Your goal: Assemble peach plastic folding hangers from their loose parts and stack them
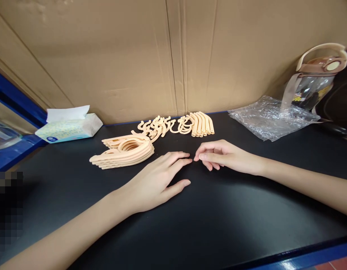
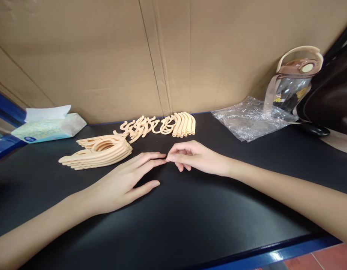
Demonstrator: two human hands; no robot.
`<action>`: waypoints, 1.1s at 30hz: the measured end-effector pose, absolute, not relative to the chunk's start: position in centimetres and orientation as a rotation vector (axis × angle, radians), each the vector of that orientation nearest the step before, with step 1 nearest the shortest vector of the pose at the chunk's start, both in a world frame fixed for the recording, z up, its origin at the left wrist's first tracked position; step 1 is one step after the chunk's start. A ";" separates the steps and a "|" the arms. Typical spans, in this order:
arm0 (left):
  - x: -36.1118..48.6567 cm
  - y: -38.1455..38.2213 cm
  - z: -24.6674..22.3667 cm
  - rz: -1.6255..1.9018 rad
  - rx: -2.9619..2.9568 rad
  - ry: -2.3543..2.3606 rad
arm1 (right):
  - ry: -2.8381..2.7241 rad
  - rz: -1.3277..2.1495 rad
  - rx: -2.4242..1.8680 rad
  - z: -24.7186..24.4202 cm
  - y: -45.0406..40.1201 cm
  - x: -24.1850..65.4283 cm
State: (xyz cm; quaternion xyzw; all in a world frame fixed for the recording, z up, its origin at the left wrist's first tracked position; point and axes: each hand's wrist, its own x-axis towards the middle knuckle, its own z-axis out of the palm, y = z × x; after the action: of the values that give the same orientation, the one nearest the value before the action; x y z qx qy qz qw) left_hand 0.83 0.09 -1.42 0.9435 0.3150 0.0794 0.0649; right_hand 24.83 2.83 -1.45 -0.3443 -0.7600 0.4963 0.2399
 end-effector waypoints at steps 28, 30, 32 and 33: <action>0.6 0.2 -1.3 0.322 2.790 0.937 | -2.007 0.526 -1.921 -0.3 15.1 27.4; 0.6 0.2 -1.3 0.321 2.787 0.935 | -2.002 0.538 -1.938 -0.4 15.5 27.1; 0.6 0.2 -1.3 0.312 2.788 0.936 | -1.996 0.552 -1.948 -0.3 15.6 27.1; 0.6 0.2 -1.3 0.306 2.790 0.937 | -1.997 0.559 -1.950 -0.2 15.7 27.1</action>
State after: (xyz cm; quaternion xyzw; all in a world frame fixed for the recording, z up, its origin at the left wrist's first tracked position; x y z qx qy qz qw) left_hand 0.56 0.22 -1.32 0.9389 0.3155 0.1029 0.0911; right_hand 27.10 15.65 -0.20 -0.6776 -0.6939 0.1941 0.1474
